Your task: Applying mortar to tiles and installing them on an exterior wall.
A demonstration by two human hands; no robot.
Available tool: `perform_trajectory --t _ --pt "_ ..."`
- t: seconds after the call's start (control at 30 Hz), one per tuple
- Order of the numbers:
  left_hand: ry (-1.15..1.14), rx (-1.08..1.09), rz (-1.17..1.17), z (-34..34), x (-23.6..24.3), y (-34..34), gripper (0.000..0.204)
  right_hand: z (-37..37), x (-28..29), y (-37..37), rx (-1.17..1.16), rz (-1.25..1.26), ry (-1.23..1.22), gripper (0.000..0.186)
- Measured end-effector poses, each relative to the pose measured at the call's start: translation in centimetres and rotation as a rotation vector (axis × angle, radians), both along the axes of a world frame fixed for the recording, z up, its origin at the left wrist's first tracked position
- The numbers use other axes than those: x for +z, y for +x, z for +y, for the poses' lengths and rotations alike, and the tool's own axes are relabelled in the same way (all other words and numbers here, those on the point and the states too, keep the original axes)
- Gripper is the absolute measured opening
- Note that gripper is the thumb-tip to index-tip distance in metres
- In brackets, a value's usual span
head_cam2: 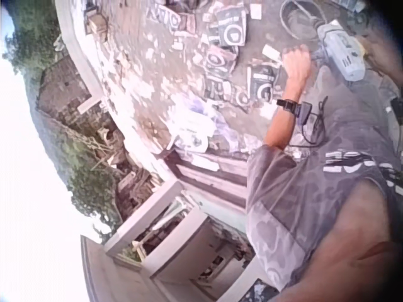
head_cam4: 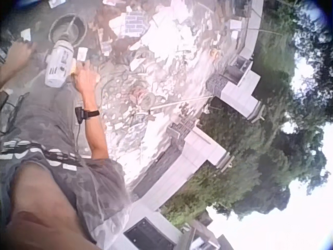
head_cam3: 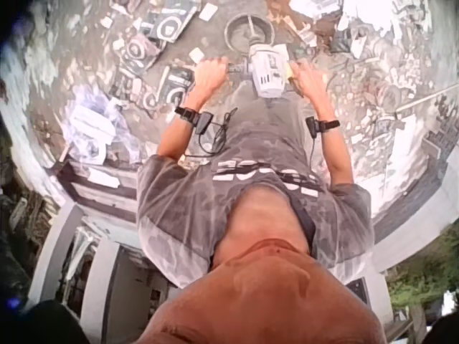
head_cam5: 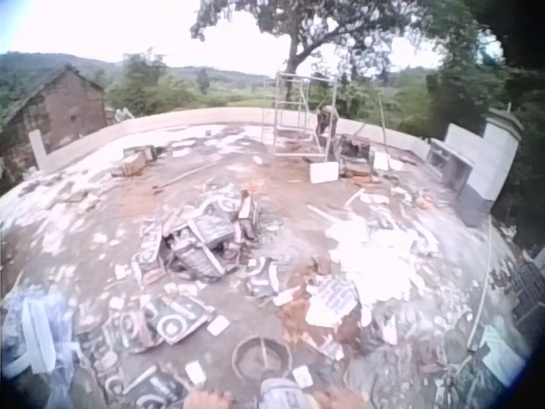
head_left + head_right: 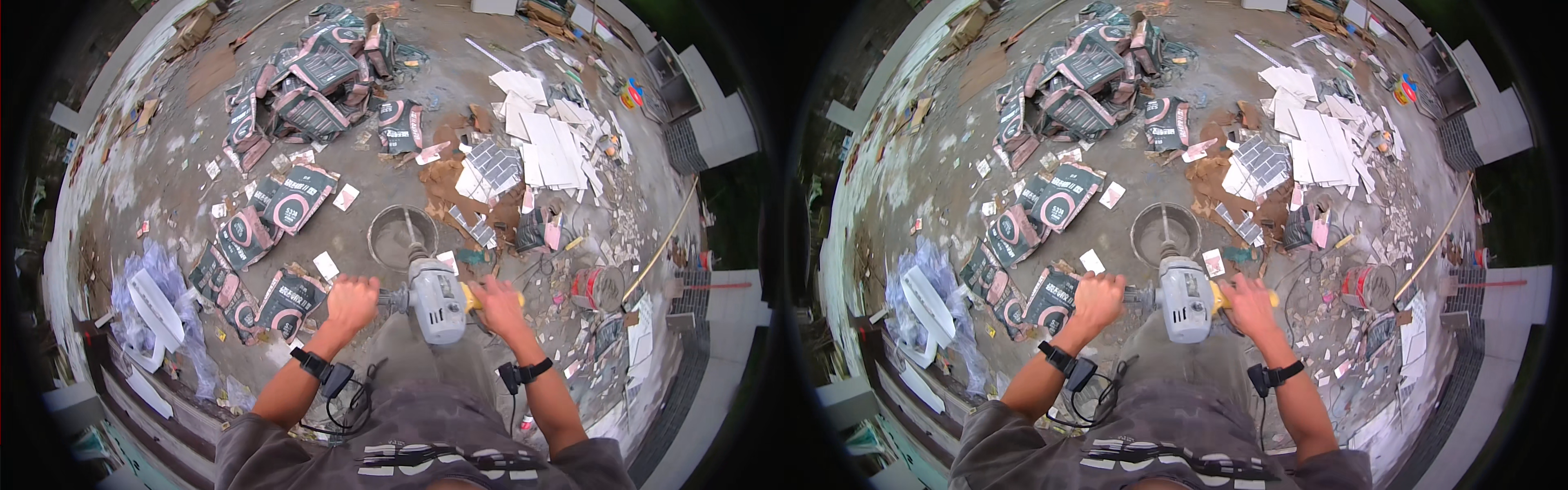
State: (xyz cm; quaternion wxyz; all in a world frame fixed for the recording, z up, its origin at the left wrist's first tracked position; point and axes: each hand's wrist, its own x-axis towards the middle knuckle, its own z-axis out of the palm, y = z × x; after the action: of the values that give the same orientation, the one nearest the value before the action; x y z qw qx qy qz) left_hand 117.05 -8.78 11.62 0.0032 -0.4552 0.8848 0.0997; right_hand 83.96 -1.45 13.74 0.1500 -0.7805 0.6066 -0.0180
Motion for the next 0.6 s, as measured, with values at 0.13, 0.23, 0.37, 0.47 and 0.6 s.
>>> perform_trajectory --t 0.13,0.23,0.37,0.47,0.6 --pt "-0.057 -0.041 -0.052 -1.2 -8.2 -0.5 0.011 1.7 -5.2 -1.5 -0.128 -0.067 0.110 0.048" --pt "-0.068 -0.033 -0.096 -1.5 -14.1 -0.7 0.011 4.8 -8.8 -3.2 -0.155 -0.034 0.171 0.047" --pt "-0.036 0.001 -0.154 -2.0 -21.4 -1.9 0.009 13.2 -12.6 -5.8 -0.258 -0.007 0.420 0.044" --pt "-0.010 0.045 -0.239 -1.5 -24.8 -3.3 0.008 21.2 -13.2 -7.6 -0.425 -0.070 0.528 0.037" --pt "0.021 0.116 -0.346 -0.6 -28.3 -4.2 0.009 33.2 -13.1 -10.5 -0.613 -0.110 0.557 0.035"
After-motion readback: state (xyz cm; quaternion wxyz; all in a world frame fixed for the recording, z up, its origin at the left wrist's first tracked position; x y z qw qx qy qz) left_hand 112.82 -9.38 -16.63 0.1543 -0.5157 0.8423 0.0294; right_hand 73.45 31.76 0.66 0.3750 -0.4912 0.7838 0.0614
